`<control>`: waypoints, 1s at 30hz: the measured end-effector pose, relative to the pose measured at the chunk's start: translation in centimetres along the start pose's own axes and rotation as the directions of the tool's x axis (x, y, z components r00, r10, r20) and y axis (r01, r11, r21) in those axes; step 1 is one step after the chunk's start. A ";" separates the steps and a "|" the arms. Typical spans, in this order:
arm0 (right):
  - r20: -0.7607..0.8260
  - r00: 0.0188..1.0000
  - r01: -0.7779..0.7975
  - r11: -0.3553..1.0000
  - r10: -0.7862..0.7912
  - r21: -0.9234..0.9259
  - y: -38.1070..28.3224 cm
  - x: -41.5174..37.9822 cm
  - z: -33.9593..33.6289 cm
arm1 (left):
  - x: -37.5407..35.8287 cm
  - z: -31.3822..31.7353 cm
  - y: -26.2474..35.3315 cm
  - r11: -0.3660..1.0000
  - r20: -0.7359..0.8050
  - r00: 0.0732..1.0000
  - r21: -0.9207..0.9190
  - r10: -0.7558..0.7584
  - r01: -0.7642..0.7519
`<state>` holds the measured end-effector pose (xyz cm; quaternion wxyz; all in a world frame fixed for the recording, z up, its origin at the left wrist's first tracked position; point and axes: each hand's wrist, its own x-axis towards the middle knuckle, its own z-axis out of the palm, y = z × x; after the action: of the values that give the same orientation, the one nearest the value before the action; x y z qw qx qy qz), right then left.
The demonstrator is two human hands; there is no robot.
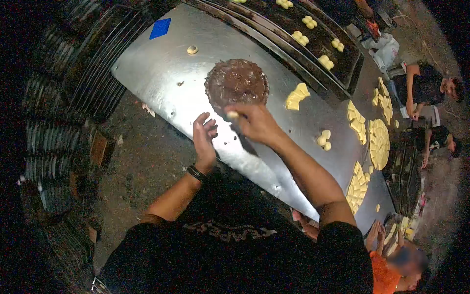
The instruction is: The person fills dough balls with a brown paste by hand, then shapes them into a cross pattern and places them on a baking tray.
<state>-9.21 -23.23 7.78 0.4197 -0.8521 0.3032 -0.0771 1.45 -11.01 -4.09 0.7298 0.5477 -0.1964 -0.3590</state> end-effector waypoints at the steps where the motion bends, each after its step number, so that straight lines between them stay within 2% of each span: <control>1: -0.068 0.987 0.132 0.974 -0.146 -0.185 1.0 2.0 0.2 | 1.1 -0.7 -0.6 0.988 -0.011 0.994 -0.110 -0.112 0.110; 2: -0.101 0.948 0.245 0.896 -0.301 -0.372 1.1 3.8 0.3 | 2.2 -0.8 -0.1 0.951 -0.011 0.975 -0.222 -0.223 0.215; 4: 0.007 0.999 0.044 0.898 -0.046 -0.438 0.9 5.8 1.0 | 3.8 -0.4 0.4 0.891 -0.004 0.951 -0.351 -0.309 0.288; 5: 0.057 0.994 -0.051 0.878 0.088 -0.476 0.5 6.5 1.4 | 4.2 -0.3 0.9 0.853 0.000 0.936 -0.412 -0.353 0.321; 8: 0.076 0.989 -0.082 0.906 0.124 -0.415 1.5 7.4 2.0 | 4.9 0.4 1.3 0.796 0.044 0.936 -0.513 -0.349 0.321; 9: 0.115 0.992 -0.009 0.956 0.045 -0.293 2.8 7.8 1.6 | 4.9 0.2 1.1 0.799 0.025 0.930 -0.504 -0.366 0.328; 10: 0.177 0.968 -0.172 0.984 0.175 -0.035 3.9 7.4 1.0 | 4.8 -0.1 1.0 0.802 0.053 0.925 -0.482 -0.375 0.353; 11: 0.264 0.926 -0.331 0.919 0.272 0.215 3.6 7.3 0.0 | 5.0 -0.4 1.2 0.808 0.081 0.923 -0.458 -0.377 0.370; 12: 0.369 0.870 -0.472 0.768 0.327 0.433 3.2 7.1 -1.0 | 5.2 -0.6 1.7 0.817 0.108 0.921 -0.432 -0.374 0.383; 13: 0.474 0.842 -0.525 0.587 0.257 0.616 2.9 6.3 -1.8 | 5.0 -0.6 2.4 0.835 0.082 0.915 -0.385 -0.394 0.394; 14: 0.463 0.869 -0.493 0.394 0.175 0.776 3.8 5.1 -1.7 | 4.7 -0.6 2.6 0.915 0.025 0.949 -0.258 -0.313 0.309; 16: 0.366 0.919 -0.386 0.153 0.145 0.910 3.5 2.3 -1.4 | 3.9 -0.1 2.9 0.994 -0.041 0.993 0.020 -0.109 0.110; 17: 0.346 0.936 -0.349 0.033 0.064 0.937 4.1 1.1 -1.1 | 3.6 0.4 3.6 1.000 -0.002 1.000 -0.011 -0.010 0.010; 18: 0.321 0.947 -0.319 -0.059 0.030 0.946 4.6 -0.6 -1.1 | 2.4 1.2 5.2 0.999 0.123 0.992 0.008 0.035 -0.036; 20: 0.269 0.963 -0.268 -0.245 -0.032 0.932 5.3 -4.4 -1.1 | 0.9 3.0 4.9 1.000 0.404 0.915 0.023 -0.016 0.008; 21: 0.266 0.960 -0.279 -0.303 -0.084 0.911 6.6 -6.3 -0.8 | -0.7 4.2 5.2 0.979 0.508 0.839 0.042 -0.193 0.200; 22: 0.253 0.967 -0.250 -0.286 -0.026 0.925 7.8 -8.3 -0.6 | -2.4 6.1 5.4 0.974 0.566 0.803 -0.006 -0.185 0.228; 24: 0.179 0.984 -0.175 -0.320 -0.018 0.931 9.7 -12.4 -0.1 | -5.8 8.9 4.6 0.988 0.570 0.807 0.063 -0.154 0.144; 25: 0.169 0.986 -0.159 -0.360 -0.006 0.919 10.7 -14.3 0.1 | -7.4 9.8 4.0 0.955 0.548 0.802 -0.021 -0.236 0.295; 28: 0.143 0.988 -0.103 -0.446 0.057 0.889 12.6 -19.6 1.2 | -12.2 11.8 1.8 0.972 0.461 0.857 0.056 -0.229 0.229; 29: 0.148 0.985 -0.094 -0.443 0.089 0.891 12.5 -20.8 1.8 | -13.2 12.1 1.1 0.951 0.407 0.871 -0.020 -0.275 0.310; 30: 0.160 0.980 -0.095 -0.434 0.115 0.896 12.5 -21.8 2.0 | -14.0 11.7 0.5 0.914 0.413 0.844 -0.061 -0.343 0.401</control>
<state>-31.60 -15.05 -0.34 0.9457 -0.0699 0.1830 -0.2595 -15.67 -8.33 1.64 0.6292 0.4372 -0.2023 -0.6100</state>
